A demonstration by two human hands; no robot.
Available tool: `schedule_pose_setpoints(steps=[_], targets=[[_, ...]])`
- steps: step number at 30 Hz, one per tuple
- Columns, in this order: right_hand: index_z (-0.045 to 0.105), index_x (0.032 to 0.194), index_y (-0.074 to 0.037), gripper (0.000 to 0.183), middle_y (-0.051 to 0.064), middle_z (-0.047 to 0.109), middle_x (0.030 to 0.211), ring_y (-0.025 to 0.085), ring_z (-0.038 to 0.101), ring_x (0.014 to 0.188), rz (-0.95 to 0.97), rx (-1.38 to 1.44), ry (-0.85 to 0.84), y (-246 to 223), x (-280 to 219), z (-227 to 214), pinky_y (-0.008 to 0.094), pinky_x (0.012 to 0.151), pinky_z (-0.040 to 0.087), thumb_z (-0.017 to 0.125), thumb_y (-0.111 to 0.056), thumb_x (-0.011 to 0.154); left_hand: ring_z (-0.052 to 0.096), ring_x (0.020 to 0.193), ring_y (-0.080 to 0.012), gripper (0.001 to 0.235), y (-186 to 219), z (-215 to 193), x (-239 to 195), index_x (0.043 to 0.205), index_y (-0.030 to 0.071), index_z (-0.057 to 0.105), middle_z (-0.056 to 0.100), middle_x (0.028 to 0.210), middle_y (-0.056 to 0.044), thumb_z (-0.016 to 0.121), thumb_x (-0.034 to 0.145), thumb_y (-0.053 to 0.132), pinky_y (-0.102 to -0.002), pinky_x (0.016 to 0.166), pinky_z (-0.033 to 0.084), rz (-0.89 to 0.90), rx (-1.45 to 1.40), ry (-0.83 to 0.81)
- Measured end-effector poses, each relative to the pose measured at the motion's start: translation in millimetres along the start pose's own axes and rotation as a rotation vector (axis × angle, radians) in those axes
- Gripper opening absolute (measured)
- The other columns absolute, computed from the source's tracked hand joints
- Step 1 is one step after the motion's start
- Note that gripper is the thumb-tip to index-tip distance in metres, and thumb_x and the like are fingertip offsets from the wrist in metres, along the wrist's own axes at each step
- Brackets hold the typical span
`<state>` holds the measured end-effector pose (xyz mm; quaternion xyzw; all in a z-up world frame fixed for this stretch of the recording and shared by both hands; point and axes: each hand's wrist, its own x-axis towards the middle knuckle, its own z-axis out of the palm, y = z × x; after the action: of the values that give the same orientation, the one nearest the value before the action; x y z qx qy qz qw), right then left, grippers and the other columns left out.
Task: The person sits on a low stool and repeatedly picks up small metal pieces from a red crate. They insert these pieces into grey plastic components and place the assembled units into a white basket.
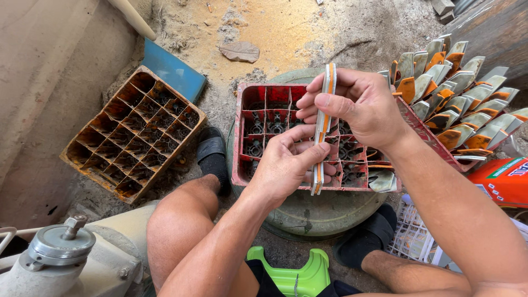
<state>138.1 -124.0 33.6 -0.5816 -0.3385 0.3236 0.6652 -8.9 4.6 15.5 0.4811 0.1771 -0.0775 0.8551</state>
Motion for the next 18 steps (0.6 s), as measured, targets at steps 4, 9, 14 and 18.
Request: schedule_pose_setpoints(steps=[4, 9, 14, 18], targets=[[0.062, 0.119, 0.004, 0.031, 0.018, 0.074, 0.109, 0.025, 0.077, 0.1, -0.017, 0.033, 0.016, 6.3, 0.5, 0.3, 0.04, 0.092, 0.067, 0.067, -0.02, 0.1, 0.074, 0.077, -0.0205, 0.037, -2.6, -3.4, 1.4, 0.129, 0.005, 0.062, 0.075, 0.102, -0.013, 0.067, 0.093, 0.012, -0.036, 0.062, 0.063, -0.019, -0.01, 0.038], [0.061, 0.119, 0.007, 0.032, 0.021, 0.072, 0.103, 0.028, 0.075, 0.09, -0.109, 0.267, 0.034, 11.2, 1.0, -0.4, 0.043, 0.087, 0.066, 0.063, -0.02, 0.102, 0.071, 0.074, -0.0166, 0.038, -13.2, 1.5, 7.4, 0.124, 0.009, 0.057, 0.069, 0.091, -0.008, 0.056, 0.102, 0.041, -0.035, 0.059, 0.063, 0.048, -0.192, -0.049], [0.061, 0.125, 0.006, 0.037, 0.024, 0.072, 0.107, 0.031, 0.075, 0.091, -0.142, 0.315, 0.02, 14.7, 5.5, 4.9, 0.045, 0.086, 0.065, 0.059, -0.022, 0.1, 0.066, 0.066, -0.0195, 0.063, -26.6, 12.5, 7.9, 0.113, 0.001, 0.053, 0.062, 0.081, -0.008, 0.035, 0.109, 0.061, -0.038, 0.051, 0.058, 0.063, -0.329, -0.136], [0.059, 0.12, 0.004, 0.039, 0.023, 0.07, 0.107, 0.031, 0.074, 0.094, -0.115, 0.305, 0.018, 8.6, 11.0, 9.4, 0.045, 0.09, 0.065, 0.065, -0.029, 0.1, 0.055, 0.052, -0.0166, 0.061, -26.1, 15.4, 12.9, 0.093, 0.009, 0.048, 0.054, 0.069, -0.005, 0.031, 0.105, 0.066, -0.033, 0.039, 0.046, 0.024, -0.446, -0.007]])
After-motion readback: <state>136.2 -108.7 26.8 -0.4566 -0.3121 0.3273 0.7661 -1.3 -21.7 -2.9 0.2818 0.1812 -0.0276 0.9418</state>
